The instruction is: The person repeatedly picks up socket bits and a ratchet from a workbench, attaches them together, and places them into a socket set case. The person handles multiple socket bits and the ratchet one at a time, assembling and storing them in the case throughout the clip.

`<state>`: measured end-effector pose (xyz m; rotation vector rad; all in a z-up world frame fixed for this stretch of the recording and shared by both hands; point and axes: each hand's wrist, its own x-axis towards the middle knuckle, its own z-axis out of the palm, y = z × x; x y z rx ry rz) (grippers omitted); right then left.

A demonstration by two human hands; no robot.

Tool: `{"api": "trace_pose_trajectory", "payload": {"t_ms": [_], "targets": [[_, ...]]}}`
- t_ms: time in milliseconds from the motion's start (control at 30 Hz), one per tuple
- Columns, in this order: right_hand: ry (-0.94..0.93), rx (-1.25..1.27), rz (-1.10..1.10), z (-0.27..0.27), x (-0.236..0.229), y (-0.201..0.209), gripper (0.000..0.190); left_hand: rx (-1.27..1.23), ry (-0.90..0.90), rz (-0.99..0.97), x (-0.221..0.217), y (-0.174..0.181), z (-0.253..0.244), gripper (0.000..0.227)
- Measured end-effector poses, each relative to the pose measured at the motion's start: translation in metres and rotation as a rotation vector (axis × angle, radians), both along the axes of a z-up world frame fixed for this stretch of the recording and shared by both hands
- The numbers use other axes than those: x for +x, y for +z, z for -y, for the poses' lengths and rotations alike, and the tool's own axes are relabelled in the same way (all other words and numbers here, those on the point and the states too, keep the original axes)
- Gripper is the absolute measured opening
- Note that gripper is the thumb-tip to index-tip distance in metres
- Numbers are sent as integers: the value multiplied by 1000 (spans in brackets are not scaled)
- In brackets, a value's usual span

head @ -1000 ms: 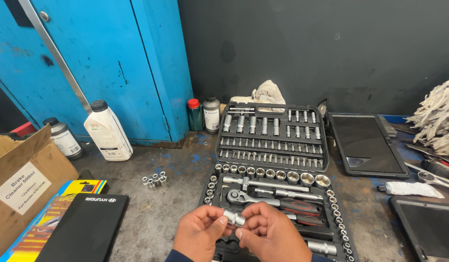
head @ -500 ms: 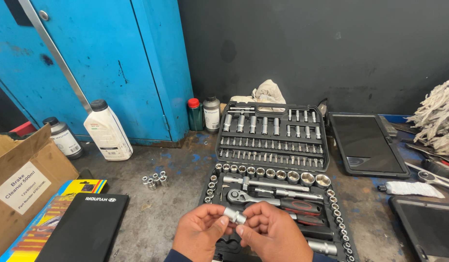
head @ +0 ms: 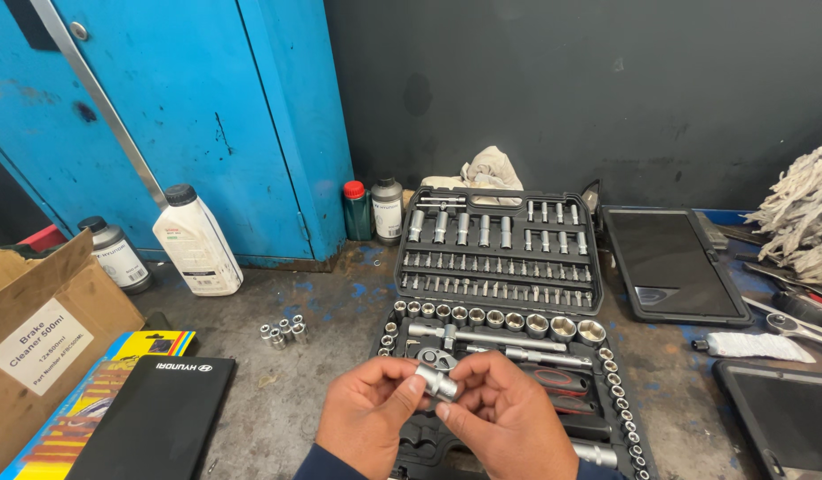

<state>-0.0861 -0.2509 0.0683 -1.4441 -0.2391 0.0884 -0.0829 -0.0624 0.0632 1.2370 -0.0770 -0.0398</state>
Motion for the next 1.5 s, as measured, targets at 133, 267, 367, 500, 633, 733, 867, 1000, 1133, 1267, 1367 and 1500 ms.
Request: {"api": "trace_pose_trajectory", "payload": {"t_ms": [133, 267, 367, 500, 633, 733, 867, 1000, 1133, 1267, 1367, 1500], "targets": [[27, 63, -59, -1, -3, 8, 36, -26, -24, 50, -1, 6, 0, 11], [25, 86, -6, -3, -4, 11, 31, -24, -2, 42, -2, 11, 3, 11], [-35, 58, 45, -3, -4, 11, 33, -32, 22, -24, -2, 13, 5, 13], [-34, 79, 45, -4, -4, 13, 34, 15, 20, 19, -1, 16, 4, 12], [-2, 113, 31, -4, -6, 17, 33, 16, 14, 57, -2, 23, 3, 11], [11, 122, 48, -5, -6, 19, 32, -23, -6, 70, -3, 29, 4, 9], [15, 137, 54, -3, -4, 17, 31, -26, -14, 28, -4, 33, 4, 13], [36, 118, 28, -1, -1, 10, 29, 43, -3, 69, 1, 19, -1, 13], [71, 25, -44, 2, 2, -1, 27, 2, 82, -3, 16, -18, -15, 14], [59, -69, -121, 8, 7, -11, 24, 134, 311, -16, 56, -59, -46, 11], [54, -124, -159, 13, 12, -17, 21, 270, 371, 40, 104, -83, -72, 7], [70, -98, -184, 13, 20, -25, 20, 345, 374, 8, 175, -104, -88, 8]]}}
